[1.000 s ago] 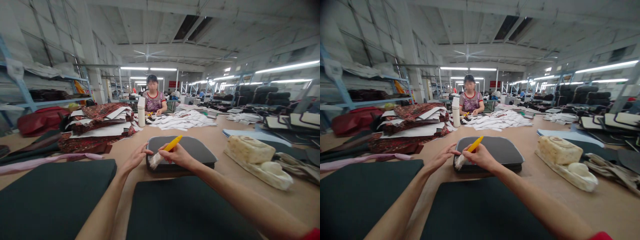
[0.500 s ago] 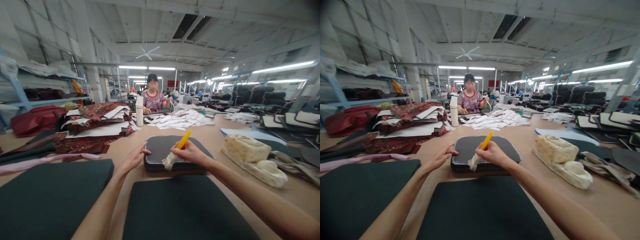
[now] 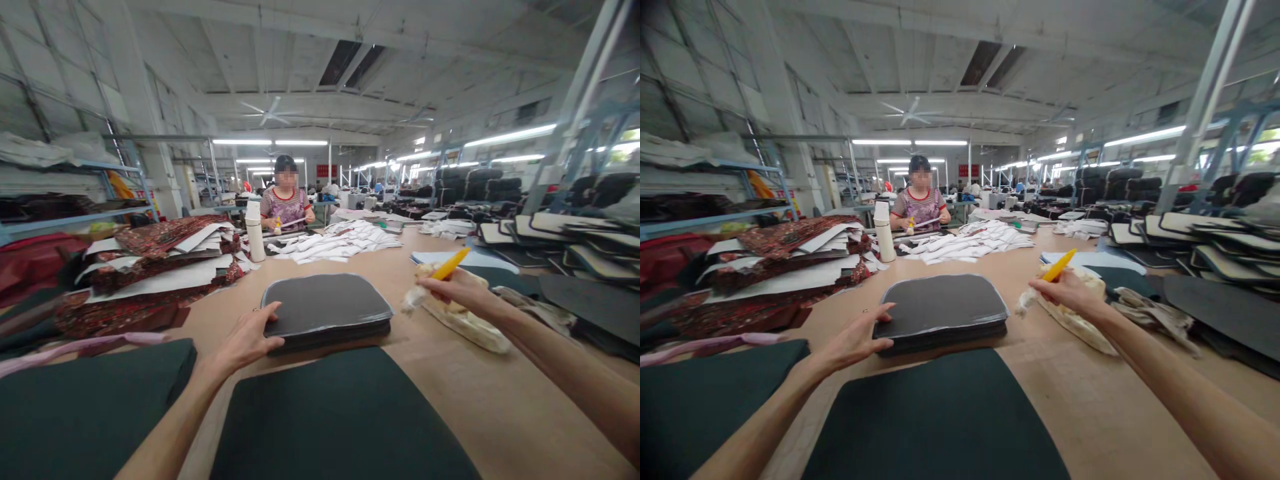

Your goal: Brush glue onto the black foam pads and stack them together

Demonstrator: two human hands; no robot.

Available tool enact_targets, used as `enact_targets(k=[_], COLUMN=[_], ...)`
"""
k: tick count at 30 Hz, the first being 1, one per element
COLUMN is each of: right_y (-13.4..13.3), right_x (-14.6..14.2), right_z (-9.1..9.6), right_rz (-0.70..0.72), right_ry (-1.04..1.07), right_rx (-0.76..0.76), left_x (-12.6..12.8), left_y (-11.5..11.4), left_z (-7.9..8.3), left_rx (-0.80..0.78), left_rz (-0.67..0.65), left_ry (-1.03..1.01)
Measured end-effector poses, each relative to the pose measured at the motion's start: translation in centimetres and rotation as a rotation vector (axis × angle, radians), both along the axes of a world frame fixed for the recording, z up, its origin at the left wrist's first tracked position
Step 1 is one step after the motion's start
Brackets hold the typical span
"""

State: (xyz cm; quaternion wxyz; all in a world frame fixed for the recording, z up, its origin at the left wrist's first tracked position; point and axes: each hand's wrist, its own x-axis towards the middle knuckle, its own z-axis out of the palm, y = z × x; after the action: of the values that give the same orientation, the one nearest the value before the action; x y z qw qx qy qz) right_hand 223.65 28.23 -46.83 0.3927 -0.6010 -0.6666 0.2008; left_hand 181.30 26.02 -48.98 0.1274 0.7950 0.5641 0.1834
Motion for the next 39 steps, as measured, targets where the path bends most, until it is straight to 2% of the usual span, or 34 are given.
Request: enact_targets(k=[2,4,7,9,11,16,18,19,21,26,29,31,33,39], right_y=[-0.7,-1.2,-0.9,-0.4,0.0,-0.3,-0.7,-0.8,-0.8,0.2,1.2,1.6,1.8,1.5], right_x=[-1.9,-5.0,-9.4,-10.6,-9.8,-3.2,-2.7,-3.4,-6.7,-19.2,-23.2,-22.8,-20.1,-6.7], right_z=[0.5,0.8,0.5,-0.1,-0.7,-1.2,-0.6,-0.3,0.3,-0.3,-1.3,-1.7,-1.6,-0.1], right_rz=[0.055,0.174,0.387,0.455,0.436,0.208,0.135,0.134,0.221,0.646,0.774,0.752,0.657,0.240], right_ry=[0.093,0.192,0.267,0.257,0.212,0.108,0.158,0.201,0.290,0.432,0.389,0.305,0.204,-0.047], right_rx=[0.022,0.010,-0.060,-0.105,-0.126,-0.068,-0.047,-0.039,-0.040,-0.089,-0.112,-0.140,-0.152,-0.123], left_x=[0.5,0.7,0.3,-0.2,-0.7,-1.3,-1.4,-1.4,-1.5,-1.4,-1.4,-1.4,-1.4,-1.2], left_y=[0.1,0.3,0.8,1.1,1.4,2.0,2.0,2.0,1.8,0.9,0.5,0.4,0.4,1.0], left_z=[-0.3,-0.6,-0.8,-0.9,-1.0,-1.3,-1.4,-1.5,-1.5,-1.2,-1.0,-1.0,-1.1,-1.4], left_rx=[0.028,0.047,0.031,-0.003,-0.033,-0.027,-0.033,-0.039,-0.046,-0.106,-0.133,-0.143,-0.128,-0.030], left_rz=[-0.009,-0.015,-0.034,-0.047,-0.053,-0.068,-0.079,-0.083,-0.087,-0.102,-0.122,-0.134,-0.128,-0.076], left_ry=[0.038,0.039,0.011,-0.041,-0.097,-0.146,-0.163,-0.169,-0.176,-0.218,-0.254,-0.260,-0.220,-0.134])
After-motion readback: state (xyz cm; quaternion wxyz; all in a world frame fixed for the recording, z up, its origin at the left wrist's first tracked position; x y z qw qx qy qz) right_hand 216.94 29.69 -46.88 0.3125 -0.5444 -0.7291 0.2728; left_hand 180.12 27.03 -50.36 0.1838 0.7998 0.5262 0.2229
